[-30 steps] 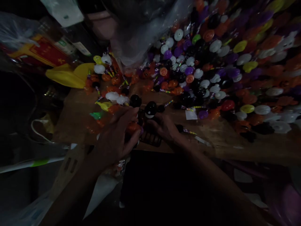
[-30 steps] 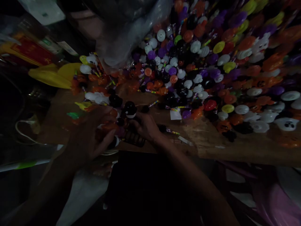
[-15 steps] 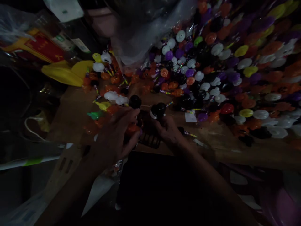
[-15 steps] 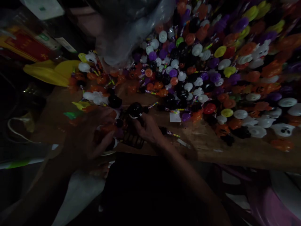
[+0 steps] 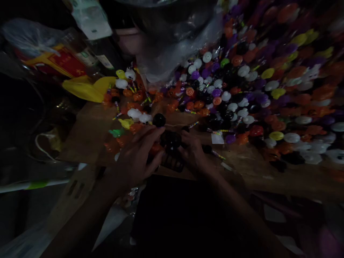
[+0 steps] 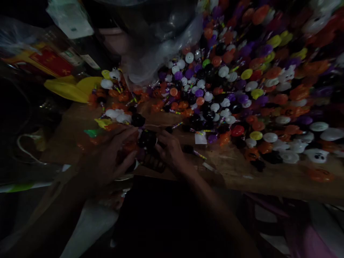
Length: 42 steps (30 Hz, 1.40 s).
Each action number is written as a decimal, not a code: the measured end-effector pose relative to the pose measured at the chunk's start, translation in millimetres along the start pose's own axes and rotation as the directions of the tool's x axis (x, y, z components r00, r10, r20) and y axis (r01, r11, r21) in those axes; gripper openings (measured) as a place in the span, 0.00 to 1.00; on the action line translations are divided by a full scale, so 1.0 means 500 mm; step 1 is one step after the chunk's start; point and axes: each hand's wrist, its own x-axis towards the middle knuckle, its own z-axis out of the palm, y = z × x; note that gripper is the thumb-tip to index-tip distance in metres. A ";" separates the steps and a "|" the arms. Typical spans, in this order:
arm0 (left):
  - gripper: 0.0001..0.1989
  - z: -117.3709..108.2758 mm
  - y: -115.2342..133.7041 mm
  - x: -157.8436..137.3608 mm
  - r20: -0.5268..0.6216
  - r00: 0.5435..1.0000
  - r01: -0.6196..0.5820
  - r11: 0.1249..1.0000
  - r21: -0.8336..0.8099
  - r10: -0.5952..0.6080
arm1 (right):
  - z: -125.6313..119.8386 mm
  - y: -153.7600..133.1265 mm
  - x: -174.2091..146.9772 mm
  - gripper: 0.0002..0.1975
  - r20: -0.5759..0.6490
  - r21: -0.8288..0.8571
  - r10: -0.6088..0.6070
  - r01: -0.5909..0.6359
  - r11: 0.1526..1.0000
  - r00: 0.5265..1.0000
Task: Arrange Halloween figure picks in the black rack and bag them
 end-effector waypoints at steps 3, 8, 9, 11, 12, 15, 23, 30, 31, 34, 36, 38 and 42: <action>0.25 -0.003 0.002 0.001 0.016 1.000 0.007 1.000 0.012 -0.007 | 0.005 0.001 -0.004 0.11 -0.058 -0.089 -0.002 -0.003 0.996 0.998; 0.25 -0.006 0.001 0.007 0.064 0.998 -0.014 1.000 0.028 0.012 | 0.014 0.012 -0.009 0.07 -0.073 -0.246 -0.030 0.011 0.969 0.997; 0.25 -0.006 0.001 0.008 0.063 0.998 -0.011 1.000 0.024 0.009 | 0.014 0.014 -0.009 0.06 -0.066 -0.270 -0.021 0.003 0.963 0.998; 0.27 -0.004 0.001 0.009 0.055 0.998 0.001 1.000 0.012 -0.002 | 0.014 0.015 -0.008 0.05 -0.053 -0.298 0.001 -0.017 0.955 0.999; 0.27 -0.003 0.001 0.009 0.046 0.999 0.003 1.000 0.008 -0.004 | 0.013 0.016 -0.007 0.05 -0.050 -0.303 0.005 -0.020 0.953 0.999; 0.28 -0.001 0.002 0.008 0.024 1.000 -0.009 1.000 0.011 0.008 | 0.014 0.016 -0.006 0.05 -0.053 -0.302 0.005 -0.021 0.953 0.999; 0.29 0.002 0.000 0.002 -0.005 1.000 -0.024 1.000 0.005 0.024 | 0.010 -0.017 -0.004 0.07 -0.036 -0.415 0.161 -0.162 0.895 0.986; 0.27 0.009 -0.001 0.003 0.004 1.000 0.004 1.000 0.003 -0.004 | -0.008 -0.038 -0.001 0.10 -0.010 -0.379 0.190 -0.179 0.908 0.982; 0.27 0.009 -0.002 0.002 0.001 1.000 0.000 1.000 -0.002 0.000 | -0.010 -0.036 -0.001 0.09 -0.018 -0.345 0.172 -0.167 0.923 0.985; 0.27 0.008 -0.004 0.000 -0.003 1.000 0.002 1.000 -0.016 -0.002 | -0.014 -0.028 -0.003 0.07 -0.038 -0.233 0.176 -0.180 0.956 0.984; 0.27 0.007 -0.005 0.000 0.003 1.000 0.003 1.000 -0.012 -0.003 | -0.014 -0.024 -0.004 0.06 -0.038 -0.161 0.194 -0.197 0.967 0.980; 0.26 0.006 -0.005 0.002 0.011 1.000 -0.006 1.000 -0.003 0.006 | -0.013 -0.022 -0.004 0.05 -0.045 -0.102 0.204 -0.208 0.973 0.978; 0.26 0.006 -0.005 0.007 0.023 0.998 -0.051 0.999 0.004 0.051 | -0.014 -0.020 -0.001 0.05 -0.031 -0.039 0.235 -0.236 0.971 0.972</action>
